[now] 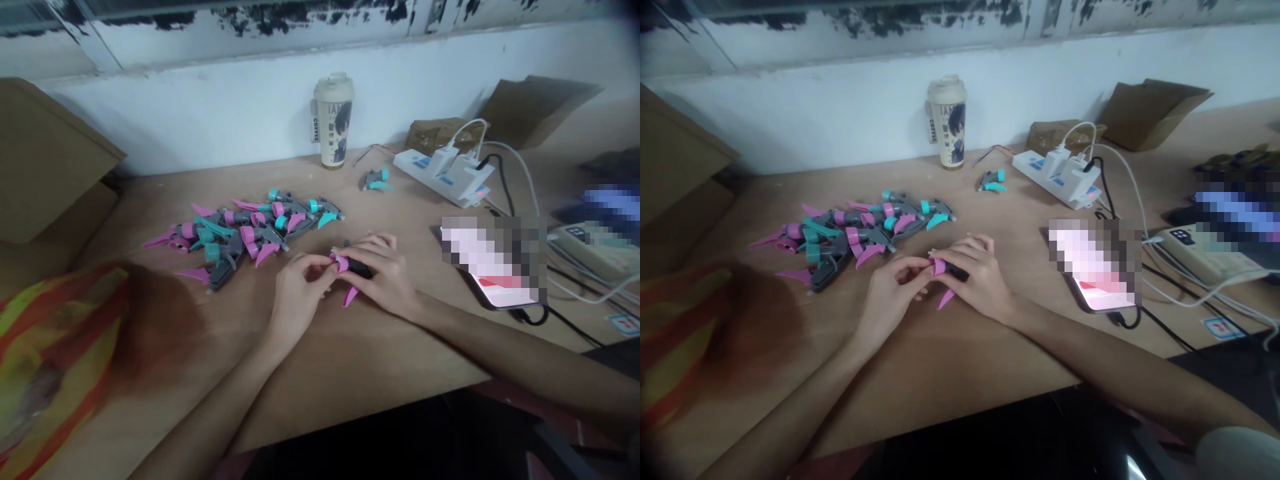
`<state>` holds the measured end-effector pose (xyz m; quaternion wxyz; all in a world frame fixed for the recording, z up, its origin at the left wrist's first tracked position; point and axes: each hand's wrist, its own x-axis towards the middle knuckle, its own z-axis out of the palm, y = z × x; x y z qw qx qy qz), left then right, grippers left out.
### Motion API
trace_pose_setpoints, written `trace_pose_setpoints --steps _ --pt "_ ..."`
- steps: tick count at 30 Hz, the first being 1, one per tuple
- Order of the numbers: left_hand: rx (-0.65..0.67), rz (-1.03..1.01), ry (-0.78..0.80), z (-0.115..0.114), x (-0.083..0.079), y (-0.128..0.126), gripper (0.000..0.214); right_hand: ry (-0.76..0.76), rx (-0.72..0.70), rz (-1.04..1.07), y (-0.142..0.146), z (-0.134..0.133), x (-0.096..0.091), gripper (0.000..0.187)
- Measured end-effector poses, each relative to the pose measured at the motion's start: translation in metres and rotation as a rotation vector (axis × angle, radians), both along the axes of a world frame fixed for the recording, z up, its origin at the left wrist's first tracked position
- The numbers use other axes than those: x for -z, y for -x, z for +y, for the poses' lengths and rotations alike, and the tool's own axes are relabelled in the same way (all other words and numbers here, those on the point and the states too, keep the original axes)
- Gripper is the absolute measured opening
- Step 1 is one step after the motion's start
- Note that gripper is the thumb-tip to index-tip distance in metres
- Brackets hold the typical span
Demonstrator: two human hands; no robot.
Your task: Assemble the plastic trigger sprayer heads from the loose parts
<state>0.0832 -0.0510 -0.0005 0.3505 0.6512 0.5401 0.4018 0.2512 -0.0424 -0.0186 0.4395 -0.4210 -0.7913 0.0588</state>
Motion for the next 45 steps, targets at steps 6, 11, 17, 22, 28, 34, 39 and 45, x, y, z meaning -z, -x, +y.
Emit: trace_pose_setpoints --steps 6,11,17,22,28,34,39,45 --pt "0.011 0.111 -0.17 0.002 -0.003 0.005 0.013 0.006 -0.031 0.031 -0.001 0.001 0.0 0.024" --pt "0.102 0.13 -0.234 0.002 -0.009 0.007 0.009 -0.028 -0.052 0.052 -0.001 0.002 0.001 0.025" --pt "0.15 0.199 -0.226 0.005 -0.015 0.008 0.005 -0.088 -0.091 0.055 0.0 0.002 0.002 0.025" --pt "0.171 0.274 -0.229 0.006 -0.018 0.009 0.006 -0.074 -0.106 0.046 -0.001 0.001 0.002 0.026" --pt "0.092 0.272 -0.204 0.003 -0.015 0.008 0.009 -0.081 -0.087 0.047 -0.003 0.002 -0.001 0.026" --pt "0.123 0.201 -0.22 -0.002 -0.015 0.004 0.015 -0.01 -0.068 0.122 -0.004 0.003 -0.002 0.024" --pt "0.114 0.161 -0.343 -0.004 -0.014 0.001 0.014 0.074 -0.073 0.21 -0.006 0.005 -0.001 0.028" --pt "0.078 0.192 -0.405 -0.002 -0.011 0.003 0.01 0.068 -0.107 0.203 -0.004 0.003 0.0 0.032"
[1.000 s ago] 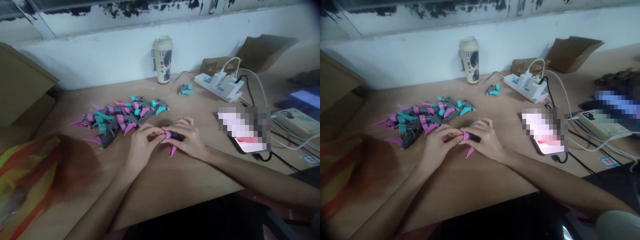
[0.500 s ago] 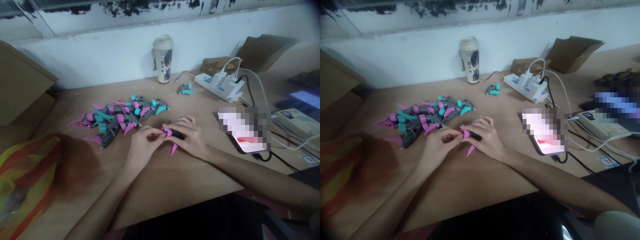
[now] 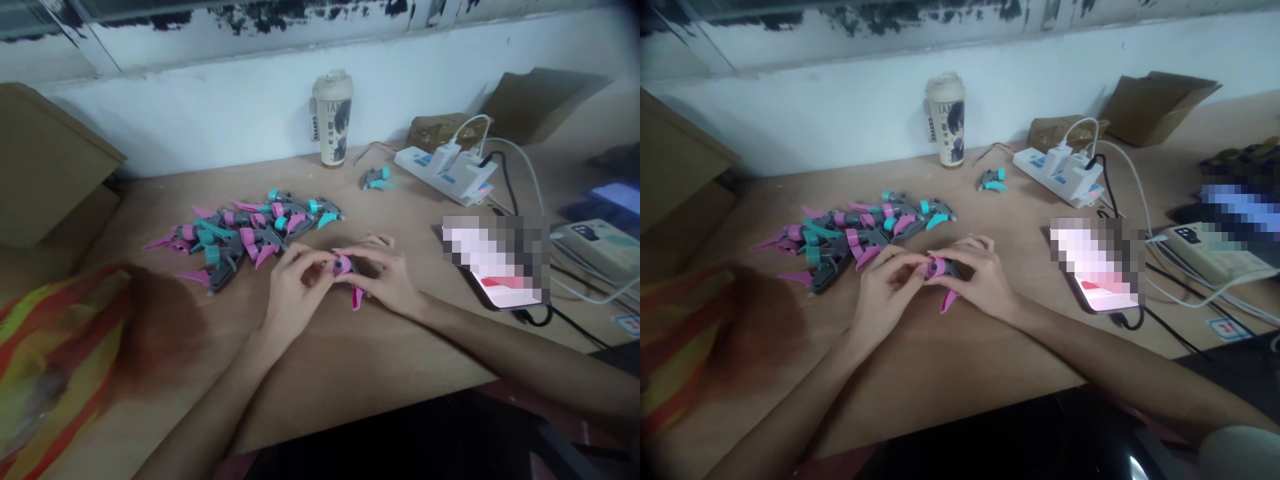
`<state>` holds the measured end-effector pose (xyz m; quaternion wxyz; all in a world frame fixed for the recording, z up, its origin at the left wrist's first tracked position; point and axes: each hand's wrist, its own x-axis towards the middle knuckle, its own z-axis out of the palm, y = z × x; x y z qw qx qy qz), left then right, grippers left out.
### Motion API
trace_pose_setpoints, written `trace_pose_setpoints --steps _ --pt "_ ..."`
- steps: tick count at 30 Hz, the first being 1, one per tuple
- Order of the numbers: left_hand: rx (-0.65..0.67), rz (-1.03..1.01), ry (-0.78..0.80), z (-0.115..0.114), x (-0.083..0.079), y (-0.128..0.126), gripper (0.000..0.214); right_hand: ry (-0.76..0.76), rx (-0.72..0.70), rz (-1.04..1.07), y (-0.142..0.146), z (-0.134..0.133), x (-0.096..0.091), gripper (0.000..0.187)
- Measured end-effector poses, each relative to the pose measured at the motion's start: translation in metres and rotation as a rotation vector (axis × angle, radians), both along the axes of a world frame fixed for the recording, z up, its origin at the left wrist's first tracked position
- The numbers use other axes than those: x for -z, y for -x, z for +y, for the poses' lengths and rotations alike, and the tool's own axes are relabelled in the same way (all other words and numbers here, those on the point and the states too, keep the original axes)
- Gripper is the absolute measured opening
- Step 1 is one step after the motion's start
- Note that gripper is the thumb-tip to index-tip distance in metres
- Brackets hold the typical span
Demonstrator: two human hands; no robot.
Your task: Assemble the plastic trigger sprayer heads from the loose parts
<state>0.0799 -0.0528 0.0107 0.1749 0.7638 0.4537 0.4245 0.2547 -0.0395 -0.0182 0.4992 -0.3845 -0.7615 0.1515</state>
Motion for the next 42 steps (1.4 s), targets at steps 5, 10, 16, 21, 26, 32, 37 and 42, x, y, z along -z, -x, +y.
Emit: trace_pose_setpoints --steps 5,10,16,21,26,32,37,42 --pt "0.079 0.076 -0.063 -0.001 -0.001 0.001 0.01 0.004 0.006 -0.015 0.001 -0.001 0.001 0.03" --pt "0.062 0.084 -0.079 0.001 0.002 0.002 0.01 0.02 0.038 -0.043 0.003 0.0 0.001 0.029" --pt "-0.097 0.066 -0.01 0.004 0.006 0.007 0.017 0.041 0.157 -0.096 0.003 0.01 -0.003 0.028" --pt "-0.119 0.089 0.047 0.005 0.013 0.008 0.017 0.015 0.16 -0.302 0.013 0.045 -0.027 0.023" --pt "-0.107 0.088 0.101 0.004 0.021 0.004 0.016 -0.021 0.163 -0.472 0.045 0.103 -0.049 0.025" --pt "-0.098 0.077 0.13 0.003 0.022 0.003 0.015 -0.062 0.031 -0.546 0.081 0.142 -0.048 0.032" --pt "-0.103 0.071 0.162 0.003 0.023 0.003 0.014 -0.062 -0.05 -0.542 0.072 0.139 -0.05 0.04" --pt "-0.115 0.1 0.178 0.006 0.025 0.004 0.014 -0.034 -0.002 -0.511 0.03 0.141 -0.052 0.039"
